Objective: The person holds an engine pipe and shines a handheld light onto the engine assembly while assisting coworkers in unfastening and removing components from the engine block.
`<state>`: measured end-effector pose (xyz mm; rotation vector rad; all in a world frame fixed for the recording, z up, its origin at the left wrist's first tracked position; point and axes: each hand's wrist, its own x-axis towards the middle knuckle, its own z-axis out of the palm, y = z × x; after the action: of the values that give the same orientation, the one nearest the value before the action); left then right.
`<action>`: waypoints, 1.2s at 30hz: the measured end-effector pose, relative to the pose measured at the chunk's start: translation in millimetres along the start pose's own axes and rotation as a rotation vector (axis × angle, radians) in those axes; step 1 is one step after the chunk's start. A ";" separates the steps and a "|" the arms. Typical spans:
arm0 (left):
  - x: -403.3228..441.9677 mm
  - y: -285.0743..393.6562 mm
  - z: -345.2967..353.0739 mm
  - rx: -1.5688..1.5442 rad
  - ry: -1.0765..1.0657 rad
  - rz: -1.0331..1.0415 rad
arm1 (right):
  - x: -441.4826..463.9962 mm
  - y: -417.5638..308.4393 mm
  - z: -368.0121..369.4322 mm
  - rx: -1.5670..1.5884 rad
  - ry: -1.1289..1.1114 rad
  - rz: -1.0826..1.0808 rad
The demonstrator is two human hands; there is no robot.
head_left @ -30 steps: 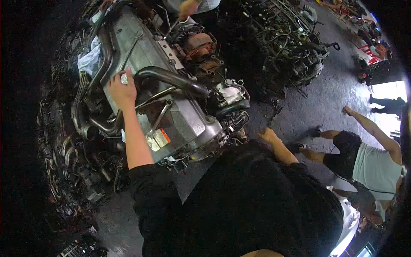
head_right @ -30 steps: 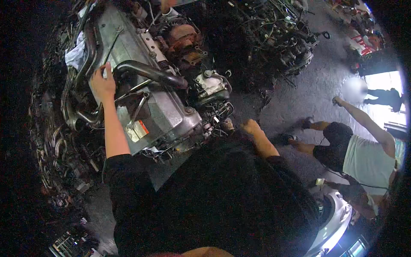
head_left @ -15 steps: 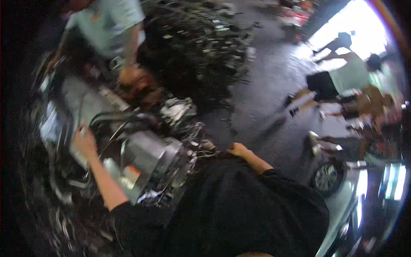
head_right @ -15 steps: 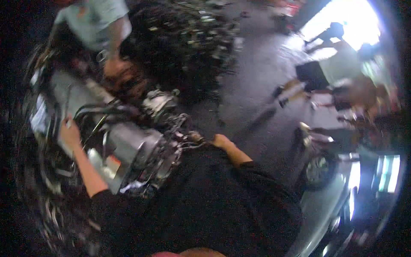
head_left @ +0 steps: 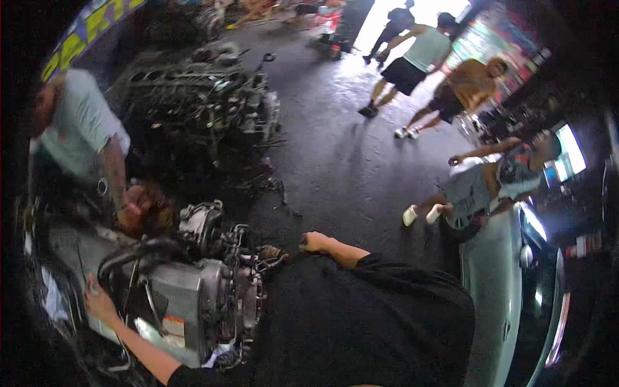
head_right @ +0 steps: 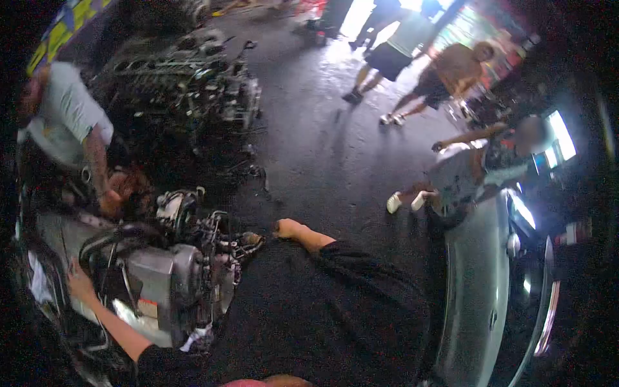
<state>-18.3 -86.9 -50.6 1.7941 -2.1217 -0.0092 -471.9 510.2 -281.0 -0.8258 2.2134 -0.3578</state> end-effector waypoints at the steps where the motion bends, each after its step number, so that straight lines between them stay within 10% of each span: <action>1: 4.3 -5.1 6.5 0.057 0.036 0.006 | 0.3 3.4 1.5 -0.011 -0.022 -0.010; 11: -14.6 9.6 -8.8 0.236 0.247 0.443 | -11.4 25.1 -12.1 -0.132 -0.132 -0.014; 12: -39.4 55.9 -49.1 0.071 0.167 0.088 | 2.5 52.1 12.8 -0.098 -0.044 0.033; 29: -39.1 60.9 -39.5 -0.058 0.254 -0.111 | 154.2 -15.2 -20.7 -0.095 -0.140 -0.194; 36: -38.5 68.7 -43.5 -0.090 0.326 -0.116 | 247.0 -168.1 -69.6 0.390 0.318 -0.450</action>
<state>-66.9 -27.1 -4.1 1.7300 -1.7628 0.1464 -575.5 221.6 -287.1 -1.0974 2.1110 -1.1679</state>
